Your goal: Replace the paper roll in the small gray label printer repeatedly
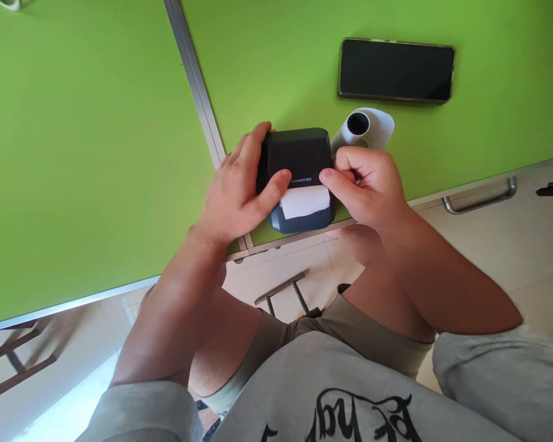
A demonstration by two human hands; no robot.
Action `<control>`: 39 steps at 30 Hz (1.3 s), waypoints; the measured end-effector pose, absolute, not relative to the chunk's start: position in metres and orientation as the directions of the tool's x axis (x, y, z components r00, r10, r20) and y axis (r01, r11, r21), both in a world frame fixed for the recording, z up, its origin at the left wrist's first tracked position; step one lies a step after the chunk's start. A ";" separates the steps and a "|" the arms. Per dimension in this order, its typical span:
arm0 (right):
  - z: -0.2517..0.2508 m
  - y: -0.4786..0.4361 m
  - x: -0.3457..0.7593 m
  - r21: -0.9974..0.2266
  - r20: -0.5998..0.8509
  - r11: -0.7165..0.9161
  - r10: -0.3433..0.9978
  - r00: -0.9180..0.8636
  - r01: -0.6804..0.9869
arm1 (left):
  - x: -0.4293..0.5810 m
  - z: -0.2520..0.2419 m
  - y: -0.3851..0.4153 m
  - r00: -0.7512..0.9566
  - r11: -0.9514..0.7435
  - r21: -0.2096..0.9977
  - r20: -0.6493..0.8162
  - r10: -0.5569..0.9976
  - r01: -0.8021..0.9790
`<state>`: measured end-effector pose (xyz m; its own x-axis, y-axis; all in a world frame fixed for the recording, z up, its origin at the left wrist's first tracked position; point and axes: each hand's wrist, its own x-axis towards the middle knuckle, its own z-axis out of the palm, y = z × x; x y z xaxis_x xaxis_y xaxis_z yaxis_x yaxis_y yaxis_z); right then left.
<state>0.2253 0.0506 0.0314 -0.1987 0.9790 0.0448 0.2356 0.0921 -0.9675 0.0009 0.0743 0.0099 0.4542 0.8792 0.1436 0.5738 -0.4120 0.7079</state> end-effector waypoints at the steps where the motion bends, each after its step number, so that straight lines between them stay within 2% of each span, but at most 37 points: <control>1: 0.031 0.051 0.226 -0.966 0.053 0.101 0.978 -0.201 0.238 | 0.001 0.009 0.074 0.449 -0.410 0.708 0.146 0.882 0.575; 20: 0.027 0.053 0.229 -0.914 0.159 0.230 0.961 -0.227 0.333 | 0.004 0.019 0.073 0.427 -0.356 0.701 0.081 0.901 0.618; 34: 0.025 0.054 0.229 -0.922 0.142 0.213 0.963 -0.228 0.324 | 0.002 0.015 0.073 0.436 -0.366 0.709 0.091 0.895 0.603; 39: 0.018 0.056 0.228 -0.908 0.171 0.232 0.966 -0.195 0.348 | -0.001 0.012 0.055 0.445 -0.379 0.667 0.079 0.892 0.642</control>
<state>0.2283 0.0559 0.0181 -0.1955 0.9656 0.1715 0.3480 0.2318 -0.9084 -0.0014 0.0547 0.0120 0.4446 0.8922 0.0793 0.6415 -0.3789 0.6670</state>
